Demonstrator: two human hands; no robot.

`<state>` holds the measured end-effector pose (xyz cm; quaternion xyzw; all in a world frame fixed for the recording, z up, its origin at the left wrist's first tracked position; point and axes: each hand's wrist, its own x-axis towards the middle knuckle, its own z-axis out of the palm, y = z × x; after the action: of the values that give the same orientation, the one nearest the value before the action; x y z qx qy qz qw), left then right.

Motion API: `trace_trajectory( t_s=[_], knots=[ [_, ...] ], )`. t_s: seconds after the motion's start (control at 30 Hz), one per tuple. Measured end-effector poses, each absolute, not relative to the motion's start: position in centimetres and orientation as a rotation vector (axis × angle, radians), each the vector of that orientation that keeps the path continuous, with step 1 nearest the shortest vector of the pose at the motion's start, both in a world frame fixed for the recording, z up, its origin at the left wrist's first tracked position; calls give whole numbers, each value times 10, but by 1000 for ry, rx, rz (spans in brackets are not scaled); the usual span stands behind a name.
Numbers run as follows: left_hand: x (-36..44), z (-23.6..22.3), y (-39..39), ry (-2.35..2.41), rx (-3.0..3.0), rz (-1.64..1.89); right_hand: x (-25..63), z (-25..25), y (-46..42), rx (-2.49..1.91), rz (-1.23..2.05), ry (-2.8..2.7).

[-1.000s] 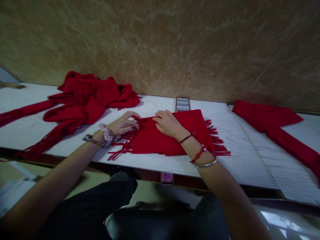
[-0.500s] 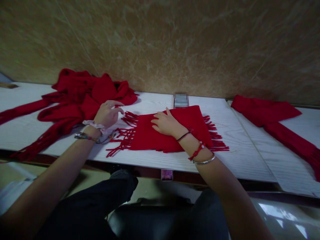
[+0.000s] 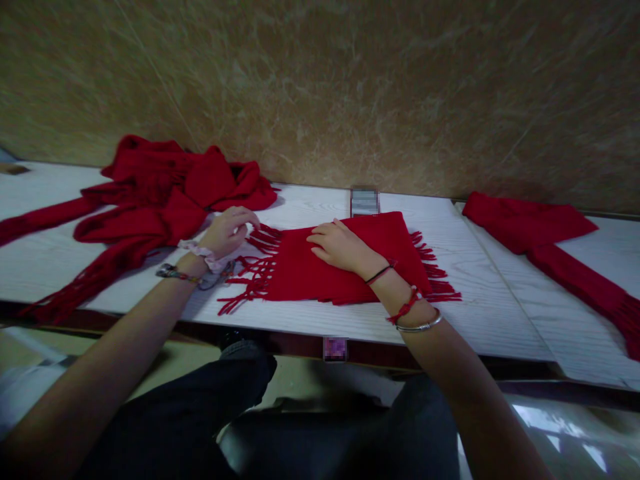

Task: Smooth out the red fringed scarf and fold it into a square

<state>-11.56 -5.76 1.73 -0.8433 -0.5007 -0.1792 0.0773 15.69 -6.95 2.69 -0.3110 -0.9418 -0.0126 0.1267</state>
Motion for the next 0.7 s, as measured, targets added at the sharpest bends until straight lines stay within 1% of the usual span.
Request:
trace_trajectory(
  t_s=[0.07, 0.13, 0.27, 0.37, 0.43, 0.5, 0.57, 0.7],
  knots=[
    [-98, 15, -61, -1237, -2801, -426, 155, 32, -80, -902, 25, -2747],
    [-90, 13, -61, -1163, -2840, -339, 151, 34, -92, -960, 105, -2826],
    [-110, 12, -55, -1527, -2487, -372, 143, 29, -107, -1183, 117, -2995],
    [-116, 15, -60, -1561, -2440, -463, 143, 26, -107, -1171, 92, -3016],
    [-106, 16, -70, -1401, -2621, -485, 145, 26, -106, -1189, 66, -2991],
    [-95, 15, -82, -1100, -2936, -441, 148, 27, -105, -1242, 28, -2967],
    [-94, 13, -91, -1020, -3031, -360, 149, 27, -106, -1292, 6, -2958],
    [-127, 14, -92, -1327, -2790, -210, 149, 26, -108, -1316, 11, -2950]
  ],
)
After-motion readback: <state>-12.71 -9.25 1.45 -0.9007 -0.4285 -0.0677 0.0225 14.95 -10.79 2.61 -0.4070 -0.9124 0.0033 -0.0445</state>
